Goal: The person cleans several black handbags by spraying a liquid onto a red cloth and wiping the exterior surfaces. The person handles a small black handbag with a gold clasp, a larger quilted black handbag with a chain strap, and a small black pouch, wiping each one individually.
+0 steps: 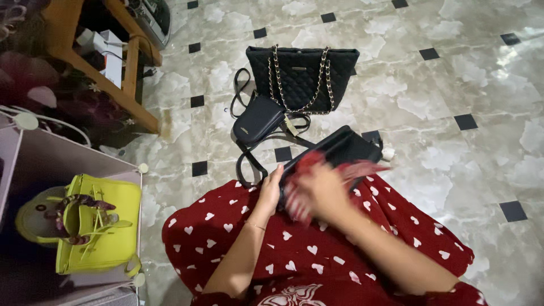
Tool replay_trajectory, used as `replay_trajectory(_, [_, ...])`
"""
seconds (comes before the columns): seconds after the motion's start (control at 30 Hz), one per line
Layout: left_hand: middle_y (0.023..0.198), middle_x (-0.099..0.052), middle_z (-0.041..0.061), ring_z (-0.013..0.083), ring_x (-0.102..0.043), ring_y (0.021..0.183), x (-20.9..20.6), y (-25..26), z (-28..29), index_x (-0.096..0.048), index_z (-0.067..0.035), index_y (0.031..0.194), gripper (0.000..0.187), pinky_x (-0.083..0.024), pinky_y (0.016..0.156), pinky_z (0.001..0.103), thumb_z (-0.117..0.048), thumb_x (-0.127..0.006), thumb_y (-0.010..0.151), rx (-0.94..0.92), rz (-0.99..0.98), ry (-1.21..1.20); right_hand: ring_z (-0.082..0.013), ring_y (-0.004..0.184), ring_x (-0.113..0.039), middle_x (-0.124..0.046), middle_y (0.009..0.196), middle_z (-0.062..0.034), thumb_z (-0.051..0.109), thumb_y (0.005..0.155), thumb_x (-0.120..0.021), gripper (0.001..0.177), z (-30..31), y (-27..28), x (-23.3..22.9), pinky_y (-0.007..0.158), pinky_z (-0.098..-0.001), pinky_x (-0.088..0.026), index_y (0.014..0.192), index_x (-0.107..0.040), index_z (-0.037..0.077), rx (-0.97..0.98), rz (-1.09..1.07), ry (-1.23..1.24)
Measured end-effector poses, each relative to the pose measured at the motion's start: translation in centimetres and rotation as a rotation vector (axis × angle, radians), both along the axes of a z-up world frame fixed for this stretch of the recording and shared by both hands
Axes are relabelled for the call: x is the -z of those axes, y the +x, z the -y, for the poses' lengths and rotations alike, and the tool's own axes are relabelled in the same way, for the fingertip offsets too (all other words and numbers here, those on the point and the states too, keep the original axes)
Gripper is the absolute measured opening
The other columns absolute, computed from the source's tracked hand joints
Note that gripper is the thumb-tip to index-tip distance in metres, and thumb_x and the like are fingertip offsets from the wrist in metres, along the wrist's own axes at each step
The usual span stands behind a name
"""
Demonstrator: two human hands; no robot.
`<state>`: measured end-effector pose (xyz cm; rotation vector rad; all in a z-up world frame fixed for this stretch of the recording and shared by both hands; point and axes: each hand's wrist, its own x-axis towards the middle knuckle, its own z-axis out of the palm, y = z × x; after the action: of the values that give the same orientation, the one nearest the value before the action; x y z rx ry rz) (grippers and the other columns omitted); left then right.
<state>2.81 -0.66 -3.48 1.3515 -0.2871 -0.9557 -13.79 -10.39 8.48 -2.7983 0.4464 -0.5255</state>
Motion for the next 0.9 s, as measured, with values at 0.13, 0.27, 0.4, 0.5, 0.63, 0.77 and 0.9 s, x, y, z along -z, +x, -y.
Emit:
replay_trajectory(0.13, [0.127,-0.068,0.022,0.0277,-0.062,0.112,0.4,0.4,-1.3,-0.064,0.011,0.132,0.064,-0.048,0.101,0.039,-0.046,-0.052,0.106,0.108,-0.148,-0.045,-0.033,0.093,-0.059,-0.063,0.103,-0.0159,0.028,0.069,-0.082,0.033,-3.6,0.5,-1.5,0.074,-0.0461,-0.05,0.099,-0.075,0.015,-0.185,0.047,0.035])
replay_trajectory(0.27, [0.135,-0.066,0.011,0.0198,-0.059,0.125,-1.0,-0.1,-1.9,-0.06,0.003,0.135,0.06,-0.043,0.108,0.032,-0.047,-0.049,0.103,0.101,0.211,-0.015,-0.0281,0.092,-0.063,-0.069,0.101,-0.0079,0.033,0.073,-0.082,0.032,4.6,-0.4,1.2,0.079,-0.0441,-0.051,0.101,-0.077,0.018,-0.147,0.016,0.093])
replay_trajectory(0.4, [0.12,-0.073,0.017,0.0253,-0.066,0.114,-2.7,-0.9,-1.6,-0.067,0.005,0.124,0.057,-0.047,0.101,0.034,-0.045,-0.05,0.103,0.109,0.439,0.101,-0.0366,0.088,-0.066,-0.065,0.11,-0.0191,0.051,0.081,-0.077,0.043,16.3,-2.6,3.4,0.079,-0.0459,-0.053,0.116,-0.078,0.025,0.358,-0.119,0.077])
replay_trajectory(0.5, [0.119,-0.073,0.02,0.0281,-0.067,0.112,-3.2,-1.2,-1.3,-0.069,0.004,0.12,0.055,-0.048,0.099,0.035,-0.045,-0.05,0.103,0.071,0.555,0.163,-0.0439,0.092,-0.062,-0.065,0.105,-0.022,0.049,0.078,-0.082,0.044,17.1,-1.9,4.8,0.076,-0.0505,-0.051,0.11,-0.078,0.018,0.515,-0.016,-0.054])
replay_trajectory(0.63, [0.112,-0.075,0.018,0.0292,-0.071,0.105,-2.7,-0.6,-2.0,-0.07,-0.001,0.12,0.054,-0.05,0.095,0.036,-0.047,-0.048,0.102,0.077,0.522,0.202,-0.033,0.09,-0.06,-0.062,0.101,-0.0197,0.033,0.082,-0.076,0.022,7.5,-0.6,3.8,0.068,-0.0461,-0.05,0.095,-0.073,0.016,0.367,-0.202,-0.24])
replay_trajectory(0.77, [0.119,-0.063,0.02,0.0337,-0.058,0.112,-3.0,-1.6,-2.4,-0.069,-0.001,0.121,0.038,-0.045,0.099,0.043,-0.032,-0.06,0.101,-0.096,0.983,0.187,-0.0332,0.089,-0.06,-0.064,0.094,-0.0151,0.025,0.064,-0.083,0.029,-2.3,-1.5,1.1,0.071,-0.0471,-0.05,0.089,-0.073,0.015,-0.086,-0.01,-0.033])
replay_trajectory(0.9, [0.118,-0.061,0.02,0.0361,-0.052,0.117,-3.2,-3.1,-3.8,-0.071,-0.01,0.124,0.033,-0.043,0.101,0.048,-0.015,-0.071,0.092,-0.185,1.564,0.083,-0.0315,0.091,-0.062,-0.068,0.102,-0.0079,0.025,0.065,-0.085,0.031,2.2,-2.4,1.2,0.077,-0.0455,-0.052,0.094,-0.077,0.018,0.007,-0.105,0.033])
